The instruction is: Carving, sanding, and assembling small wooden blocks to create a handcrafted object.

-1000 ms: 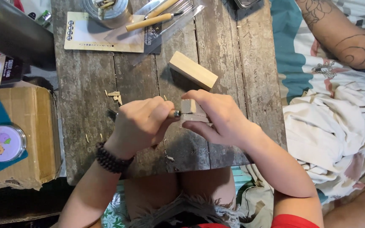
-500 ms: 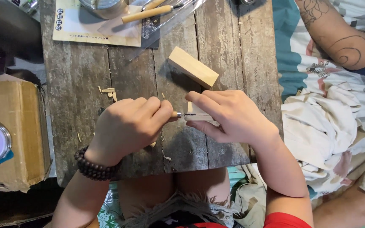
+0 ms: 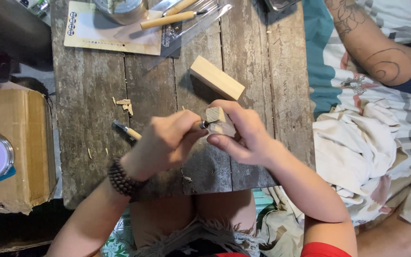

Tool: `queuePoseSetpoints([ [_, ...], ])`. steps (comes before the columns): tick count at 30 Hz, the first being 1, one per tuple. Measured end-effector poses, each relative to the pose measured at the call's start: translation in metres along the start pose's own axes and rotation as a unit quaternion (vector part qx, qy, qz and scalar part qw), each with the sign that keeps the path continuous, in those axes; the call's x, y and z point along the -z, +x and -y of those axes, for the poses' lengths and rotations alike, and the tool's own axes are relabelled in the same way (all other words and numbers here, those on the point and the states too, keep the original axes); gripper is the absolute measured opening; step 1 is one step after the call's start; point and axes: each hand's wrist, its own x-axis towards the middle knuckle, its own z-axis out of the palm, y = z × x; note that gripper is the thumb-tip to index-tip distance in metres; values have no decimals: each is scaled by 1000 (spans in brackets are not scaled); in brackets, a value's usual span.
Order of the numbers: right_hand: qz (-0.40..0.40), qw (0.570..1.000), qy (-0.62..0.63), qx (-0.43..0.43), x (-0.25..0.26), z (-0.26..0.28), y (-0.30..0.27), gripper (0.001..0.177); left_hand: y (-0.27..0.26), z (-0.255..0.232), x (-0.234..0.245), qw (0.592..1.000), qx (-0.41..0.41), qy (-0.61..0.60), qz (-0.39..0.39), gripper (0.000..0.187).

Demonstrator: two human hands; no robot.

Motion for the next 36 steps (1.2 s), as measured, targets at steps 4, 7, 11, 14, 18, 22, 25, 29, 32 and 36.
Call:
queuePoseSetpoints([
  [4,-65,990,125,10,-18,-11,-3,43,1,-5,-11,992,49,-112,-25,23],
  [7,-71,985,159,12,-22,-15,-2,43,3,-5,-10,984,63,-161,-33,23],
  [11,-68,981,178,34,-21,-11,0,42,4,-11,-7,981,44,-184,-45,24],
  [14,-76,981,171,40,-23,-11,-2,46,3,-10,-10,977,39,-202,-50,24],
  [18,-86,974,207,37,-28,-9,-6,40,1,-9,-18,970,48,-230,-56,23],
  [22,-93,967,233,33,-34,-8,-6,42,-5,-6,-29,953,68,-281,-88,19],
  [25,-100,955,277,28,-40,-8,-6,42,-3,-5,-30,936,72,-319,-132,20],
  [29,-117,927,354,-50,-40,-9,-3,51,-3,0,-20,935,70,-311,-155,26],
  [32,-157,881,432,-115,-38,-13,5,70,-4,1,-20,922,102,-340,-158,29],
  [36,-152,887,428,-81,-32,-25,2,70,-7,8,-29,897,130,-388,-168,36],
])
